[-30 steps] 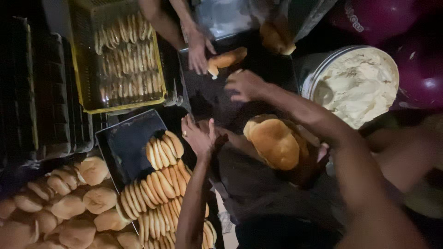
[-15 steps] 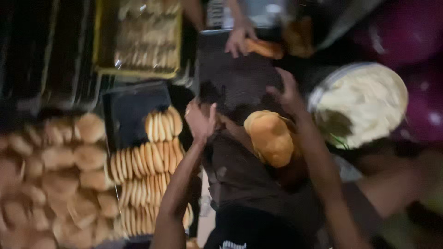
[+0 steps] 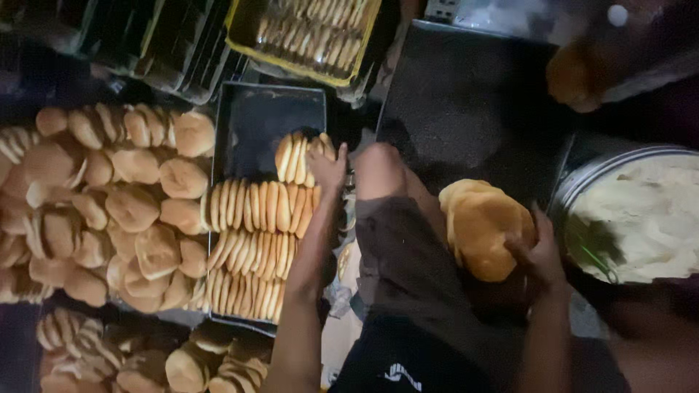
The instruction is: The person spreads a cream-like substance onto halved bread buns by hand using a small green spatula.
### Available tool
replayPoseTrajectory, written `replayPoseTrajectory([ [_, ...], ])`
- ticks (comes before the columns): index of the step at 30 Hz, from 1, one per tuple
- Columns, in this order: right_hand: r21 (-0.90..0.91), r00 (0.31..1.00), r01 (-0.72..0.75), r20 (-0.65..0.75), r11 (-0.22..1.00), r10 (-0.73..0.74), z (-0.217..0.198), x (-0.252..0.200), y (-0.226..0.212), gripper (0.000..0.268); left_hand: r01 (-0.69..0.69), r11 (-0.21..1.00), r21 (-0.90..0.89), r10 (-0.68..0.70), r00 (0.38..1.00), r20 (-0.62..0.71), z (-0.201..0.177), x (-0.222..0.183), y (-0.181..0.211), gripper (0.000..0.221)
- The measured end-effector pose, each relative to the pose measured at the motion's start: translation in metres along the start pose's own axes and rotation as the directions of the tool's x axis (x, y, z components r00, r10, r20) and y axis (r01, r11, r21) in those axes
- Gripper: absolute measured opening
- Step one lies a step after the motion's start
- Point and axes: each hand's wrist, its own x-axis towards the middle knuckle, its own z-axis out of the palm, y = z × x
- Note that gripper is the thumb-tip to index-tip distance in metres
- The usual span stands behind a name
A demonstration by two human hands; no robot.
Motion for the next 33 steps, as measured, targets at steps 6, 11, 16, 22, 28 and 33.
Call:
replayPoseTrajectory([
  [6, -0.067, 0.995, 0.029, -0.092, 0.997, -0.035, 0.009, 0.002, 0.109, 0.070, -0.303, 0.777, 0.551, 0.080, 0.917, 0.391, -0.015, 0.012, -0.053, 0.105],
  [11, 0.143, 0.964, -0.161, -0.188, 0.976, 0.187, 0.043, 0.027, 0.098, 0.056, -0.446, 0.794, 0.413, 0.230, 0.849, 0.475, -0.017, 0.022, -0.046, 0.097],
  [16, 0.212, 0.977, 0.202, -0.107, 0.956, -0.183, 0.092, 0.038, 0.006, 0.063, -0.484, 0.835, 0.260, 0.338, 0.825, 0.452, -0.056, 0.035, -0.045, 0.090],
  [22, 0.295, 0.996, 0.091, -0.001, 0.951, -0.094, 0.074, 0.025, -0.001, 0.071, -0.617, 0.786, 0.036, 0.565, 0.742, 0.360, -0.114, 0.053, 0.022, 0.082],
  [28, -0.092, 0.947, 0.134, -0.282, 0.987, -0.155, 0.080, 0.017, 0.045, 0.091, -0.857, 0.474, -0.204, 0.870, 0.420, 0.258, -0.151, 0.027, 0.135, 0.076],
  [33, 0.044, 0.922, 0.269, -0.301, 0.962, -0.244, 0.053, -0.015, -0.004, 0.099, -0.942, 0.033, -0.334, 0.993, -0.007, 0.117, -0.170, -0.041, 0.206, 0.072],
])
